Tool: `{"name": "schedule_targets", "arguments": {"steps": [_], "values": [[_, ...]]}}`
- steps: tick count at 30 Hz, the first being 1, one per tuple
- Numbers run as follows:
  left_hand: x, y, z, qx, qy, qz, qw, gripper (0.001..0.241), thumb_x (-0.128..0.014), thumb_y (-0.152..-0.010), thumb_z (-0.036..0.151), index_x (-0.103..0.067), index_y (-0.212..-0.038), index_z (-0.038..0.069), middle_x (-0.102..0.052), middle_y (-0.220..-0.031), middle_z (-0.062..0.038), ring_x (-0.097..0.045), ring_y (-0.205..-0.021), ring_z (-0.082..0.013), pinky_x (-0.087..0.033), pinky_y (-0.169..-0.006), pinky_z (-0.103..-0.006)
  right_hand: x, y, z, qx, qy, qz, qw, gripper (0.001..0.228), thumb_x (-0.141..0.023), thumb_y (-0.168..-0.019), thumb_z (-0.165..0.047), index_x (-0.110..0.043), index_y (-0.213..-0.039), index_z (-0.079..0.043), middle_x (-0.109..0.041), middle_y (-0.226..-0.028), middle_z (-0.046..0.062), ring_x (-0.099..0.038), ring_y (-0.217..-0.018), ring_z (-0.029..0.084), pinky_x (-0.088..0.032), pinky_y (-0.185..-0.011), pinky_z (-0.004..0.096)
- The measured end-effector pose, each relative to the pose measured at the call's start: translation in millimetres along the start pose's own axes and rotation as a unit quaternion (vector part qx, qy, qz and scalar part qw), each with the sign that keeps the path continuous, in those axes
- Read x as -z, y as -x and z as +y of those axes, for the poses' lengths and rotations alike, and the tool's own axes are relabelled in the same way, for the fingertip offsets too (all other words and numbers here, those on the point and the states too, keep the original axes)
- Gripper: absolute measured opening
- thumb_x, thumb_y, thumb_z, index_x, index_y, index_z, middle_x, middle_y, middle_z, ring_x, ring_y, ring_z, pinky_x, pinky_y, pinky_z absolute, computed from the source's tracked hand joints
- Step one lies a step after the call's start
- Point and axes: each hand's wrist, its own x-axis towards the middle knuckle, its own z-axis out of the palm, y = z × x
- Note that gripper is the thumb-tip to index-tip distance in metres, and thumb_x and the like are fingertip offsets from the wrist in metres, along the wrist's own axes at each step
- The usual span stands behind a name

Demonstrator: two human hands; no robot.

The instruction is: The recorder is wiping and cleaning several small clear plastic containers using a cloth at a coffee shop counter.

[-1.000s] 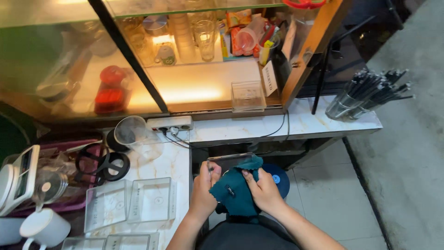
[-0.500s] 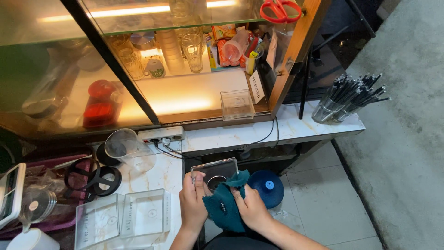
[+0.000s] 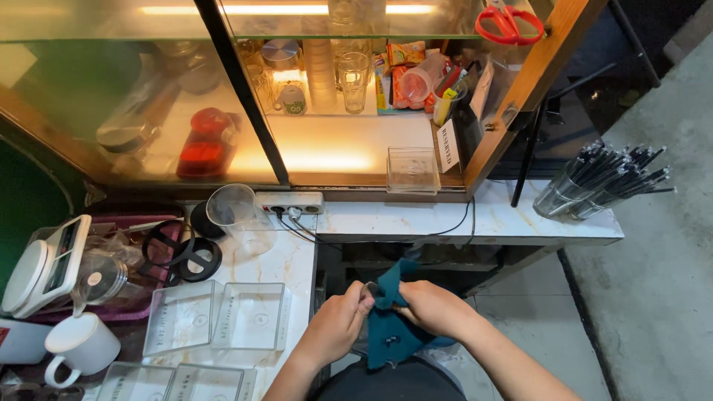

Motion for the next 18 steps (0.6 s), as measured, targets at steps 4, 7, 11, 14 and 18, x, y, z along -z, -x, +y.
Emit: {"name": "schedule_targets", "arguments": {"steps": [4,7,11,14,18], "values": [[-18,-2,-22,-0.078,-0.007,0.009,0.997,0.030,-0.048,-0.109,0.030,-0.049,-0.101,0.002,-0.058,-0.065,-0.019,-0.060,-0.060,-0.0357,-0.043,-0.056,-0.0450,3,-15,-9,-0.001,0.043,0.007,0.999,0.017,-0.068,-0.088,-0.015,-0.059,-0.100,-0.006,-0.071,-0.092,0.020,-0.065,-0.089,0.045,-0.053,-0.072,0.051],[-11,-5,-12,-0.085,-0.021,0.043,0.995,0.030,-0.051,-0.107,0.031,-0.050,-0.101,0.001,-0.057,-0.064,-0.021,-0.058,-0.059,-0.0396,-0.042,-0.054,-0.0469,2,-23,-5,-0.026,0.064,0.004,0.998,0.018,-0.068,-0.089,-0.017,-0.057,-0.098,-0.006,-0.069,-0.088,0.019,-0.066,-0.087,0.045,-0.052,-0.071,0.052],[-2,1,-9,-0.078,-0.024,0.112,0.990,0.028,-0.053,-0.104,0.029,-0.060,-0.098,0.003,-0.062,-0.064,-0.018,-0.064,-0.060,-0.0371,-0.045,-0.053,-0.0435,-10,-22,-3,0.014,0.059,0.065,0.996,0.019,-0.070,-0.088,-0.015,-0.057,-0.098,-0.004,-0.070,-0.089,0.020,-0.067,-0.087,0.045,-0.053,-0.071,0.050],[4,1,9,-0.042,-0.018,0.120,0.992,0.027,-0.054,-0.102,0.030,-0.065,-0.101,0.005,-0.063,-0.061,-0.016,-0.064,-0.056,-0.0314,-0.045,-0.052,-0.0406,-5,-12,-15,0.030,0.001,0.093,0.995,0.019,-0.067,-0.089,-0.012,-0.060,-0.106,-0.005,-0.071,-0.090,0.019,-0.068,-0.086,0.044,-0.054,-0.070,0.049],[-1,-6,-16,-0.005,0.094,0.155,0.983,0.028,-0.059,-0.100,0.030,-0.068,-0.107,0.005,-0.067,-0.065,-0.009,-0.060,-0.057,-0.0147,-0.043,-0.052,-0.0333,-29,-4,5,0.004,-0.050,0.212,0.976,0.019,-0.063,-0.092,-0.008,-0.061,-0.110,-0.003,-0.071,-0.093,0.021,-0.068,-0.088,0.045,-0.055,-0.073,0.046]]}}
